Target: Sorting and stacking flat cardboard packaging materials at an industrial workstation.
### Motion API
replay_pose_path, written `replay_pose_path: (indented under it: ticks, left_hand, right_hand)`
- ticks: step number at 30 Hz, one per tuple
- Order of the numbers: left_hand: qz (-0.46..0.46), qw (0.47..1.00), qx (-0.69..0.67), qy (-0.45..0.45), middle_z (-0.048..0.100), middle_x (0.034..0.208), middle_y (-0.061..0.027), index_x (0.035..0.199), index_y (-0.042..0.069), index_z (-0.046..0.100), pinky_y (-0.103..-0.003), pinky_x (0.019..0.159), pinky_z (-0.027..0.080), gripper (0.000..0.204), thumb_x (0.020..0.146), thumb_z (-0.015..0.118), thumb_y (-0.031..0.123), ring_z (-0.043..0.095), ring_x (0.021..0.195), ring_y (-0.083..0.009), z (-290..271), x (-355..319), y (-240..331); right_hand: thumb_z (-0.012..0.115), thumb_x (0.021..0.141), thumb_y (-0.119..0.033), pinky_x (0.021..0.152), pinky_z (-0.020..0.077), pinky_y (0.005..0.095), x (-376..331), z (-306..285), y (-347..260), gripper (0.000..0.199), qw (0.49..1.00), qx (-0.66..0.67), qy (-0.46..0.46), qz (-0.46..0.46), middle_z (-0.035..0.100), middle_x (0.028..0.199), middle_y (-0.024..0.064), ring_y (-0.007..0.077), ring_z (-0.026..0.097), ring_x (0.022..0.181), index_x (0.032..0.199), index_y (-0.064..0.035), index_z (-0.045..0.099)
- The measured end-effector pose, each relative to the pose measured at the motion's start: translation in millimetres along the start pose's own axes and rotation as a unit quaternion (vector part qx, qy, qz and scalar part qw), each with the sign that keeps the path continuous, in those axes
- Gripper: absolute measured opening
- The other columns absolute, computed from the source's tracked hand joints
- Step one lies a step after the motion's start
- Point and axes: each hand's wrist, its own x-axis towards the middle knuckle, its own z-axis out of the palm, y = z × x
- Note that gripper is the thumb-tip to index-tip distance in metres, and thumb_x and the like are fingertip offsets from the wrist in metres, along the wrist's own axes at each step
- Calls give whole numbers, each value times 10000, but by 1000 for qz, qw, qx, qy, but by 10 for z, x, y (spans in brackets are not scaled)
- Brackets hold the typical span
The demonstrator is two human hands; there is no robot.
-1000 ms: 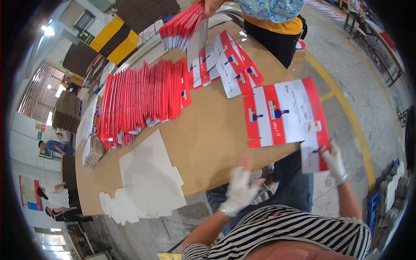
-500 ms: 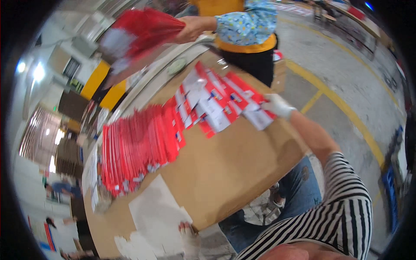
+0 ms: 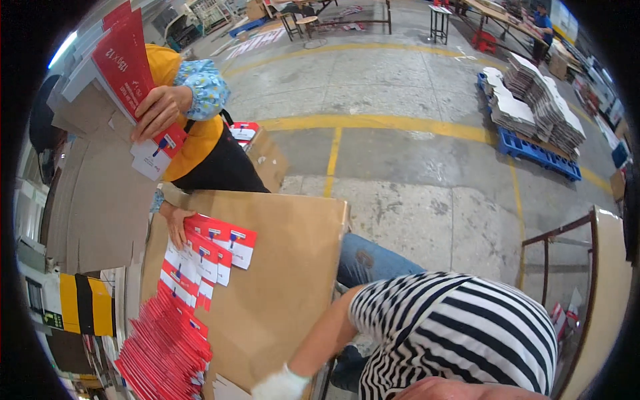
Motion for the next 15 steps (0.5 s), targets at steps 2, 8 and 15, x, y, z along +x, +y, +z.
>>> replay_pose_path:
  ticks: [2, 8, 15]
  left_hand:
    - [-18, 1000, 11, 17, 440, 1409, -257, 1332, -32, 475, -540, 1100, 321, 618, 789, 709, 145, 398, 1322, -448, -77, -14, 105]
    - [-124, 986, 79, 77, 429, 1433, -242, 1357, -9, 462, -544, 1113, 302, 638, 792, 711, 154, 389, 1337, -439, -370, -284, 446]
    - [-368, 906, 116, 173, 479, 1404, -208, 1333, 12, 502, -514, 1108, 317, 601, 777, 707, 113, 431, 1306, -399, -458, -1211, 513]
  right_hand:
    - [521, 930, -155, 877, 463, 503, 148, 463, -193, 257, 992, 41, 99, -74, 625, 1011, 277, 432, 579, 970, 1008, 61, 635]
    - [603, 828, -222, 751, 490, 461, 349, 1131, 143, 236, 893, 181, 393, 125, 647, 949, 216, 380, 619, 874, 943, -17, 629]
    - [543, 823, -127, 768, 524, 458, 742, 302, -19, 176, 972, 102, 132, 168, 666, 923, 139, 381, 637, 874, 943, -103, 670]
